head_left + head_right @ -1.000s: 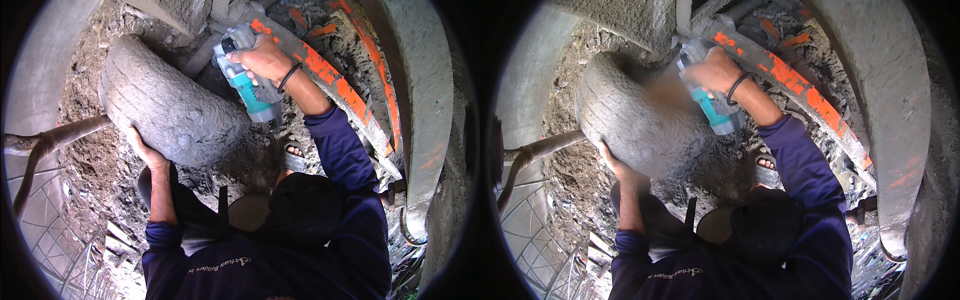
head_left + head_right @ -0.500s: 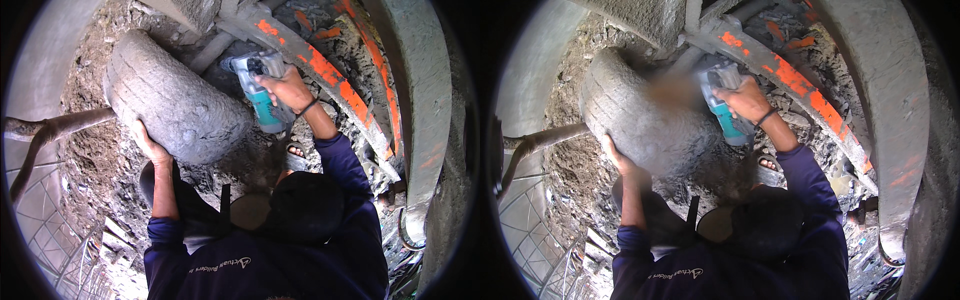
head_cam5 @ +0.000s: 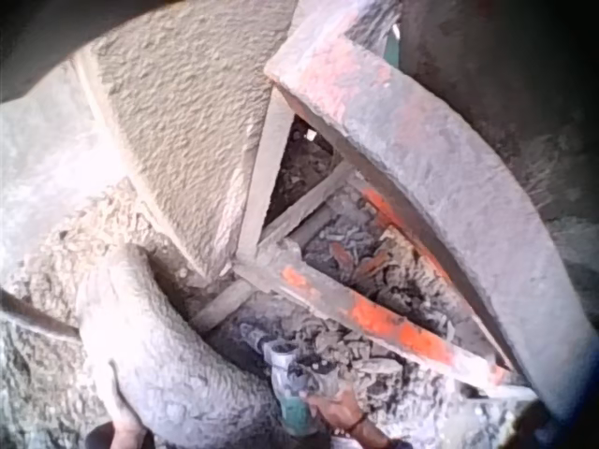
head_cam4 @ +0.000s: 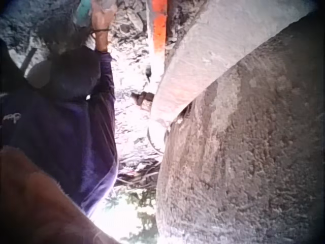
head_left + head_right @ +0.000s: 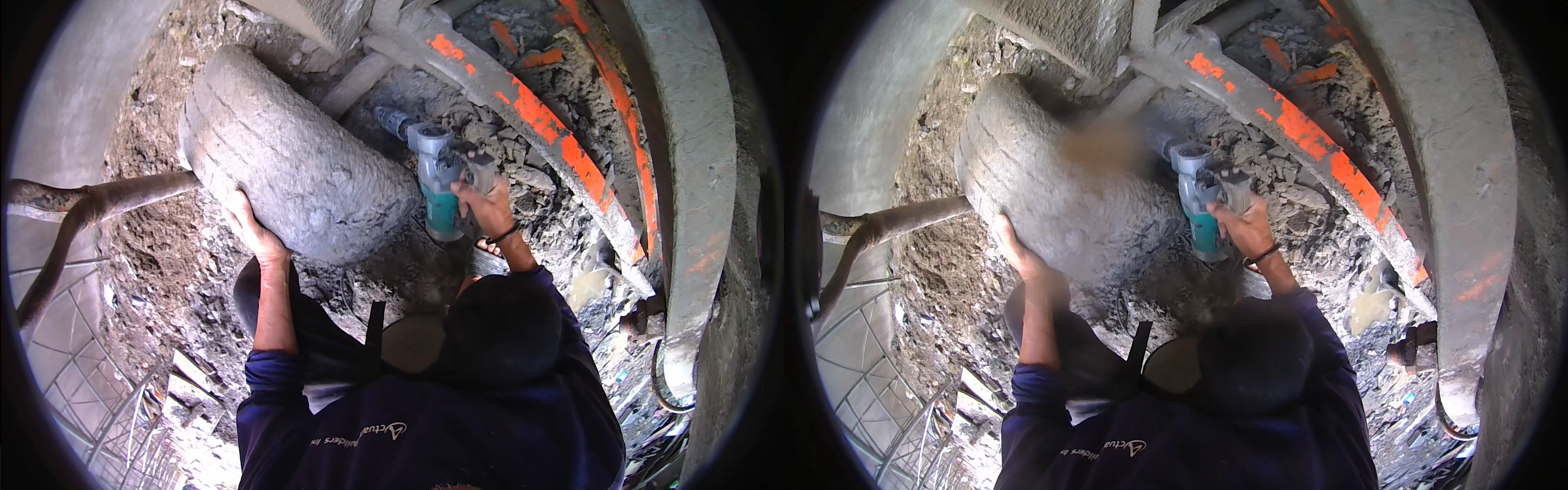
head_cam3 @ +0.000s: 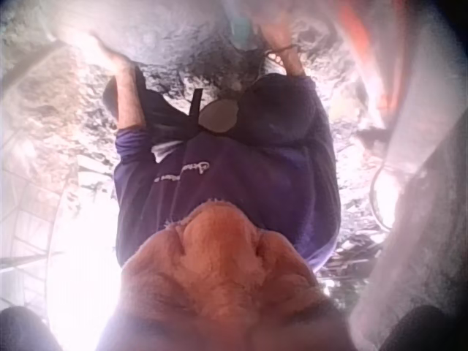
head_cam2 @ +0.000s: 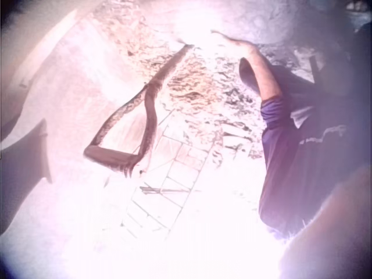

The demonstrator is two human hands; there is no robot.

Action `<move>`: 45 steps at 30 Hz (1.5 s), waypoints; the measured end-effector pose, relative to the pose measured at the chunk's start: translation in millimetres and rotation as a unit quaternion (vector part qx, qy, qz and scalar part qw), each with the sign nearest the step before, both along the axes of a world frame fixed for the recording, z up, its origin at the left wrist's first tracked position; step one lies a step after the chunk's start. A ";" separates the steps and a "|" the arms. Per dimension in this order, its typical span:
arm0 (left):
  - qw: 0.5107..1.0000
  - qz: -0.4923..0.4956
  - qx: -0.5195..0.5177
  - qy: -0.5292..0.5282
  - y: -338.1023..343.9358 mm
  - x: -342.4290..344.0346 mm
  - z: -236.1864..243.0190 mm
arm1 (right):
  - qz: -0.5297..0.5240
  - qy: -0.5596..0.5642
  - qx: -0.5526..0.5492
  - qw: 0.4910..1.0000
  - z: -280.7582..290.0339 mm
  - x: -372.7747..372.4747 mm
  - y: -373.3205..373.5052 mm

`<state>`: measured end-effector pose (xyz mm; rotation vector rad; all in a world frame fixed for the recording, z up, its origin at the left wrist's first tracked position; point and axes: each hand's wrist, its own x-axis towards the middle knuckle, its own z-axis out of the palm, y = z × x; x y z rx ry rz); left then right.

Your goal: The person uses a handheld power grinder to smooth the surface of a large, curved stone object. They hold the stone steady with one hand while operating the grinder with the other, moving it along the surface to remove material.

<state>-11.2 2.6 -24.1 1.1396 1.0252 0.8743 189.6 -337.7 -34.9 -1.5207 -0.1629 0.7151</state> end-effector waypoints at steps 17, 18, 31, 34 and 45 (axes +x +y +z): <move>0.994 0.004 0.045 0.096 -10.8 10.8 13.6 | -0.050 -0.007 -0.063 0.997 -35.8 -34.1 -28.2; 0.991 0.024 0.056 0.122 -8.3 10.6 7.6 | -0.033 -0.005 -0.078 0.996 -30.5 -28.2 -20.6; 0.997 0.048 -0.002 0.054 -2.4 -1.7 8.3 | 0.000 0.043 -0.097 0.994 -3.4 -2.5 0.3; 0.998 0.028 0.039 0.050 -2.2 1.2 5.3 | -0.018 0.028 -0.053 0.998 -33.4 -18.1 -30.4; 0.999 0.028 0.025 0.001 -8.1 8.4 9.5 | -0.008 0.068 -0.131 0.989 45.1 28.0 44.6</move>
